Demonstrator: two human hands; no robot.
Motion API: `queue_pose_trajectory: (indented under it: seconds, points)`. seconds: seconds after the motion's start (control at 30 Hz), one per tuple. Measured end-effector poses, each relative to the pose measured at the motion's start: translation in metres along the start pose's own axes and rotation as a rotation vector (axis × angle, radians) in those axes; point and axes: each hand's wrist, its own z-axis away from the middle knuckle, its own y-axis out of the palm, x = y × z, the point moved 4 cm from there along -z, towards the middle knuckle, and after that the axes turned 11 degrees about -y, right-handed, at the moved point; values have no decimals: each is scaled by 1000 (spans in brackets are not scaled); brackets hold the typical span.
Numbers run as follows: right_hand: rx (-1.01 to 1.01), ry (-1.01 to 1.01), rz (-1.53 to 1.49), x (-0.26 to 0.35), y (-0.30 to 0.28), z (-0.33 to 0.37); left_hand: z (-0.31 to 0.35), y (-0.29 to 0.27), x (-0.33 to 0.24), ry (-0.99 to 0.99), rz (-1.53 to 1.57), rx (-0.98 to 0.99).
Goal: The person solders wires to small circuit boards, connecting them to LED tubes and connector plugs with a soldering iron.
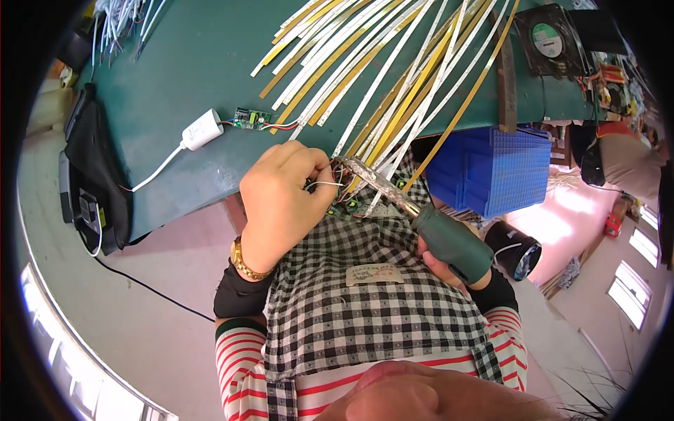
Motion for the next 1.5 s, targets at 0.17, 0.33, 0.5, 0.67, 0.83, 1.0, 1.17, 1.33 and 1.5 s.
queue_pose_trajectory:
  seconds: [0.17,0.33,0.5,0.67,0.83,1.0,1.17,1.33,1.5]
  points:
    - [-319,710,-844,-7,7,9,1,1,-1,28,-29,-20]
    - [-62,-265,366,29,-12,-27,1,0,0,28,-28,-25]
    - [-111,-121,218,22,-10,-16,1,2,3,34,-28,-29]
    - [-100,151,142,10,-6,-2,0,0,2,44,-21,-40]
    - [-194,286,-295,6,-17,0,0,0,0,59,-29,-65]
    - [-388,454,-134,42,-70,-6,3,0,0,80,-28,-89]
    - [-658,43,193,53,-122,-46,6,0,1,68,-33,-105]
    - [-393,86,-52,61,-115,-51,6,0,4,71,-20,-99]
    - [18,138,-96,30,-81,-38,2,0,2,81,-28,-93]
